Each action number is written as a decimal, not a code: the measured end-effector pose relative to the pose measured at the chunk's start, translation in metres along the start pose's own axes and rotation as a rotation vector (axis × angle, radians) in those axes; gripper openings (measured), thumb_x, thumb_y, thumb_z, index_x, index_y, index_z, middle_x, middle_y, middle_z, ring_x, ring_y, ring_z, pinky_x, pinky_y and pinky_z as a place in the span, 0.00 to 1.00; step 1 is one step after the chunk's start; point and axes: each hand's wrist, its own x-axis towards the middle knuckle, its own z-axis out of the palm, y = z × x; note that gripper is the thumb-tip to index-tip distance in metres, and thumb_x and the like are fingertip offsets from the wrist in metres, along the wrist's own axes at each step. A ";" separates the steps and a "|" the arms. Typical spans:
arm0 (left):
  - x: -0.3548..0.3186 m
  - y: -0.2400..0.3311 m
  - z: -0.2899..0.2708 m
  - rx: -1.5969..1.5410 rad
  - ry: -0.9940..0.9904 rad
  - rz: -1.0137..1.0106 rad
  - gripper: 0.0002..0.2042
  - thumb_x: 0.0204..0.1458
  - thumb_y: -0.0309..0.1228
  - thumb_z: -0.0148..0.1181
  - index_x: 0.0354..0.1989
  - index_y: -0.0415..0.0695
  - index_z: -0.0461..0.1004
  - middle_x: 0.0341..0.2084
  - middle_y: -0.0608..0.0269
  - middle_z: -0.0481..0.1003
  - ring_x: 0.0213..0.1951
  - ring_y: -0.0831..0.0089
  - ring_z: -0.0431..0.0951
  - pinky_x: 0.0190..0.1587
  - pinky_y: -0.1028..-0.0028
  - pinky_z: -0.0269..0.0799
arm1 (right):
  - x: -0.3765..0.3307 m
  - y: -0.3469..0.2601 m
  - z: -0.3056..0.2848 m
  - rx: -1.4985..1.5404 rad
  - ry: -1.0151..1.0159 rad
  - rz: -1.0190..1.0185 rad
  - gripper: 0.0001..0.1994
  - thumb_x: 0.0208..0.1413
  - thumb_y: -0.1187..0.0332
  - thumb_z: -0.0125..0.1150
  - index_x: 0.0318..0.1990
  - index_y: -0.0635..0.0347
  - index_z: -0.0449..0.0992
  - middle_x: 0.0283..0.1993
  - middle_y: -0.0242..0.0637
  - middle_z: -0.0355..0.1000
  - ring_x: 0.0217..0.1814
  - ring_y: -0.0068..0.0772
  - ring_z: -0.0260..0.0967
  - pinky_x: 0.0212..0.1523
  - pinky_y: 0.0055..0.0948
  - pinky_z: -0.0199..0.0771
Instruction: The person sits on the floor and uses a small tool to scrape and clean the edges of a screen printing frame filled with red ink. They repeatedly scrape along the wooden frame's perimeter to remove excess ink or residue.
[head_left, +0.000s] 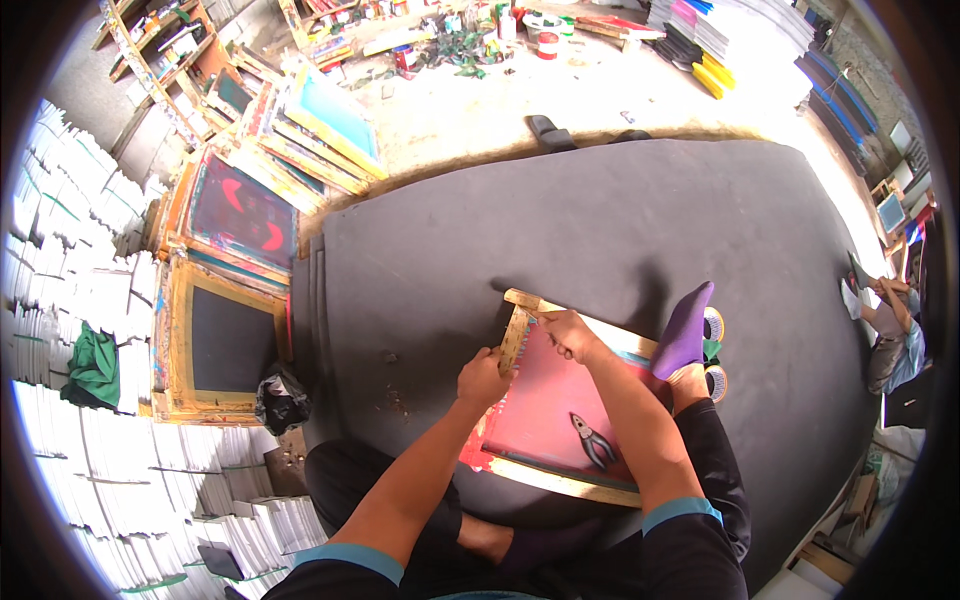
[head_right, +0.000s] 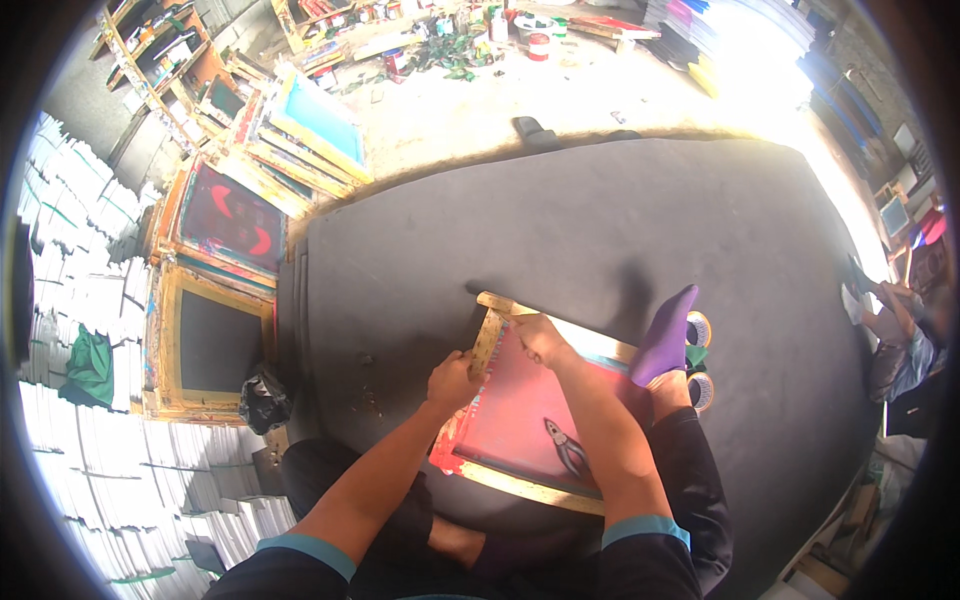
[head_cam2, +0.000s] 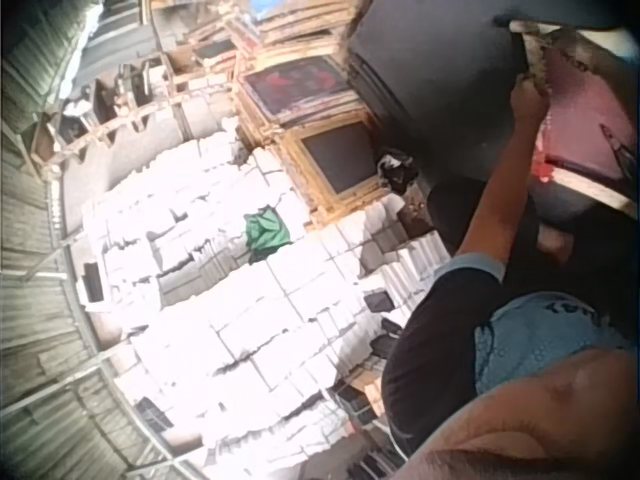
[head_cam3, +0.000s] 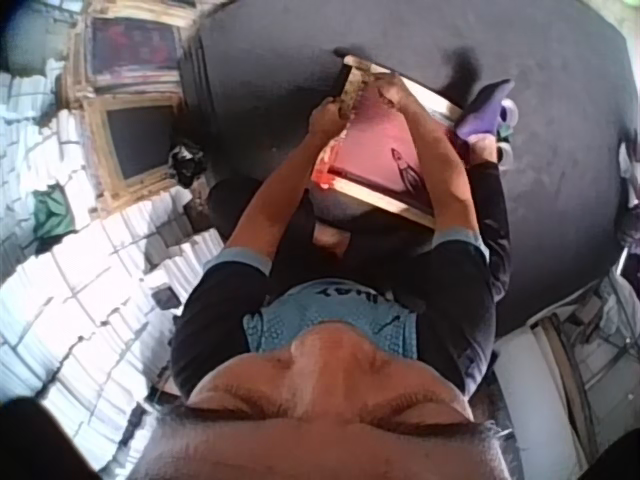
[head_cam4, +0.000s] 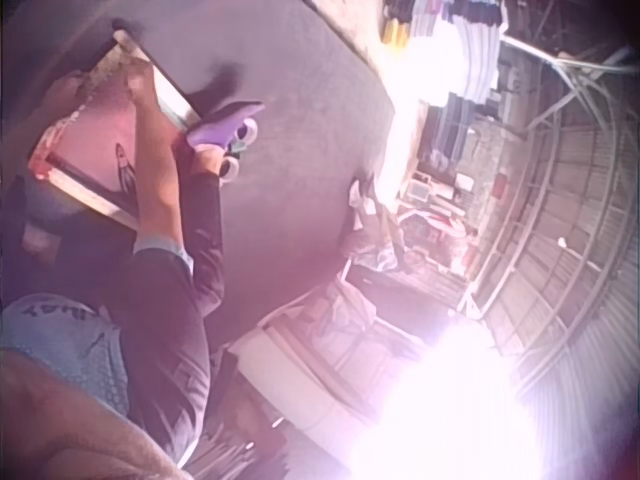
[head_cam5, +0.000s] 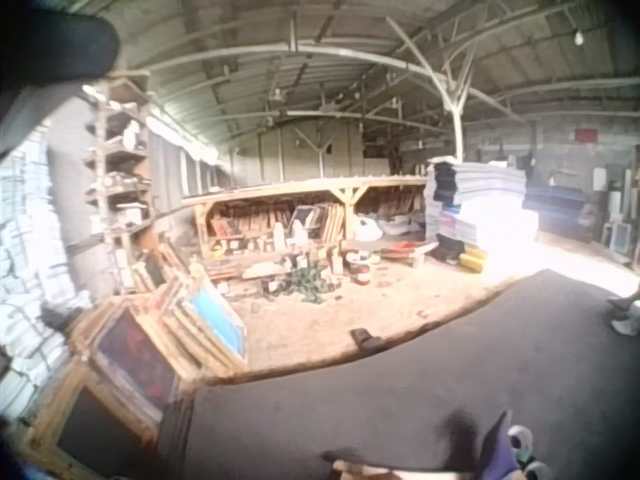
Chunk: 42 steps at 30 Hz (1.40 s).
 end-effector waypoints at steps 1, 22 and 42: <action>0.001 0.005 0.000 -0.007 -0.002 -0.002 0.22 0.52 0.43 0.71 0.50 0.43 0.77 0.47 0.53 0.77 0.48 0.48 0.82 0.50 0.52 0.80 | 0.015 0.030 0.000 -0.343 0.209 -0.347 0.17 0.69 0.60 0.57 0.62 0.42 0.80 0.29 0.35 0.77 0.19 0.31 0.69 0.21 0.33 0.72; 0.000 0.001 0.004 0.049 0.041 0.008 0.24 0.50 0.45 0.73 0.52 0.46 0.80 0.47 0.52 0.79 0.50 0.49 0.82 0.52 0.54 0.79 | 0.001 0.075 0.039 -0.872 0.573 -0.388 0.19 0.69 0.58 0.54 0.65 0.35 0.77 0.47 0.55 0.81 0.46 0.57 0.82 0.46 0.55 0.82; 0.003 0.002 0.002 0.081 0.023 0.039 0.19 0.51 0.39 0.71 0.46 0.40 0.77 0.45 0.51 0.79 0.47 0.49 0.83 0.50 0.54 0.80 | -0.015 0.038 0.040 -1.064 0.397 -0.264 0.23 0.69 0.64 0.49 0.70 0.41 0.67 0.52 0.54 0.79 0.52 0.57 0.81 0.50 0.52 0.84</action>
